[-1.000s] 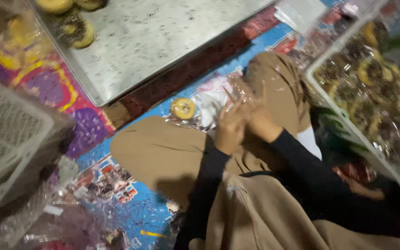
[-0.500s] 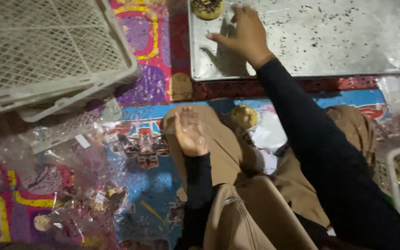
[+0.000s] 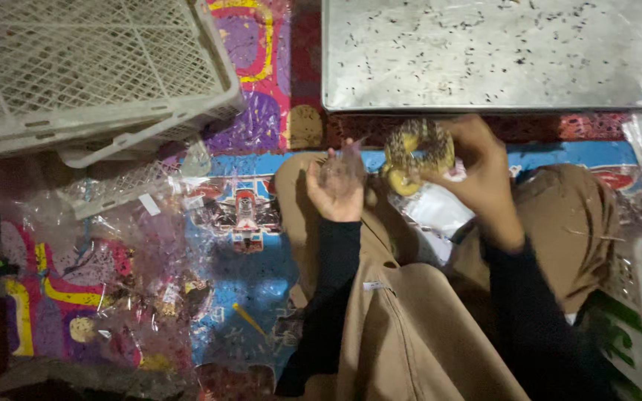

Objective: The person sits on the floor and repeatedly picks donuts from a metal tray, places them into clear plastic bags, and sets the filled bags into a white basket. The person handles both plain and chocolate-topped donuts throughout the clip.

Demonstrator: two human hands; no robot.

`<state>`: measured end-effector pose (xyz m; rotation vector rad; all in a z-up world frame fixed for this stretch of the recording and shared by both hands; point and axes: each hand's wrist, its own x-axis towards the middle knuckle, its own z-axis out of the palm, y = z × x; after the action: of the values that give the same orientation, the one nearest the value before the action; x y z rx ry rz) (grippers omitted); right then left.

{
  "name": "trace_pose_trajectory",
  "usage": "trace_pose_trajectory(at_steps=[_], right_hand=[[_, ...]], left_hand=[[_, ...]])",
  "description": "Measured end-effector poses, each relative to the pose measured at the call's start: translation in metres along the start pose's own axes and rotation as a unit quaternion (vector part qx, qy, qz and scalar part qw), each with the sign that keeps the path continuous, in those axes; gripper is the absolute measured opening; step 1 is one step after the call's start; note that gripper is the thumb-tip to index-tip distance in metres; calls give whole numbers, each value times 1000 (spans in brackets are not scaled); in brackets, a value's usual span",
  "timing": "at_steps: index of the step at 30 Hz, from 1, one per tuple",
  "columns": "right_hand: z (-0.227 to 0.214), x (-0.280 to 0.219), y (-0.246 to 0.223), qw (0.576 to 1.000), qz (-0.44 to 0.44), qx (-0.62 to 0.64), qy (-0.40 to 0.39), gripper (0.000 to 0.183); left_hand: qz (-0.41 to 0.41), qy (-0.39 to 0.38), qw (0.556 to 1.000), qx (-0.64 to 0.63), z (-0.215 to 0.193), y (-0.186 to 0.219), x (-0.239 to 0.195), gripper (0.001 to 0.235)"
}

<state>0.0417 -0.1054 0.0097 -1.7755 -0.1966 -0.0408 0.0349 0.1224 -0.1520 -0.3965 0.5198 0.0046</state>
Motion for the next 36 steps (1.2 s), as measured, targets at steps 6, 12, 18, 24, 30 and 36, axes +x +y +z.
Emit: trace_pose_trajectory(at_steps=[6, 12, 18, 24, 30, 36], right_hand=[[13, -72, -58, 946, -53, -303, 100, 55], [4, -63, -62, 984, -91, -152, -3, 50], [-3, -92, -67, 985, -110, -96, 91, 20], [-71, -77, -88, 962, -102, -161, -198, 29], [-102, -86, -109, 994, 14, 74, -73, 21], [-84, -88, -89, 936, -285, -206, 3, 26]], left_hand=[[-28, -129, 983, 128, -20, -103, -50, 46], [56, -247, 926, 282, 25, -115, -77, 64], [117, -178, 856, 472, -19, -123, -106, 68], [204, -370, 455, 784, 31, -124, -98, 18], [275, -422, 225, 834, 114, -146, -148, 13], [331, -478, 226, 782, 148, -173, -190, 16]])
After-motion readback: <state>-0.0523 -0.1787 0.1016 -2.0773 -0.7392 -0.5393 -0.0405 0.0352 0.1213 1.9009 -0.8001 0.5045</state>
